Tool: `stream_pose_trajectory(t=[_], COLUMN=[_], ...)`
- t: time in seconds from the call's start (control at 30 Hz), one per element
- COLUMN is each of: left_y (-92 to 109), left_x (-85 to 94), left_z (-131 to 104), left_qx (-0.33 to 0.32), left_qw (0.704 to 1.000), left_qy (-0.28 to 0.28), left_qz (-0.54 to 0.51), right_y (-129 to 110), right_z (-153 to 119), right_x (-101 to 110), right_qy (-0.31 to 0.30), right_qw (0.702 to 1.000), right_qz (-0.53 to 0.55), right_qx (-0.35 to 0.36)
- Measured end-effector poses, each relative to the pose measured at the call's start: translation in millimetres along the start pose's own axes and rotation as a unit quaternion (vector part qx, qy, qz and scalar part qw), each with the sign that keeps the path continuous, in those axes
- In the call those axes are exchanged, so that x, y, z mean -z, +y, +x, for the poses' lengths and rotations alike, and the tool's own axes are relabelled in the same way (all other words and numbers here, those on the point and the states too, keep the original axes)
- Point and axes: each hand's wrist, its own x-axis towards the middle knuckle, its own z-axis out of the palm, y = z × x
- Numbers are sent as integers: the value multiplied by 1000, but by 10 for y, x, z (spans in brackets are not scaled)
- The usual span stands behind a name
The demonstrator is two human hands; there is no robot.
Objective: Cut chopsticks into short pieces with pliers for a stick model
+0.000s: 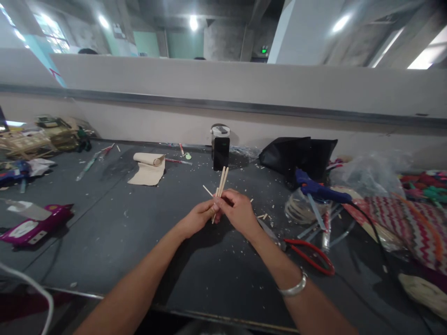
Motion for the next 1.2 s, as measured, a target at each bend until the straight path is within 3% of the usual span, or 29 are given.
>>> stream_pose_trajectory(t=[0.13,0.27,0.47,0.67,0.93,1.03,1.2], left_y=[58,90,115,14,49,30,11], left_x=[134,167,36,-108,-186,-190,-177], left_z=[-6,-2,-12,-13,-36,-28,2], left_qx=[7,3,-5,21,-9,19,32], left_qw=[997,999,999,997,995,996,976], left_qy=[-52,-14,16,69,93,90,92], left_qz=[54,38,40,-28,26,-19,-193], right_y=[-19,-39,24,63,-12,-42,-43], right_z=[-9,-27,-25,-15,-22,-33,-35], right_x=[19,-10,-71,-84,-21,-28,-59], right_qy=[-41,-19,12,17,-11,-10,-15], right_qw=[997,990,988,990,995,992,991], right_qz=[-69,-127,-153,-132,-93,-125,-130], right_qx=[10,61,29,37,28,14,23])
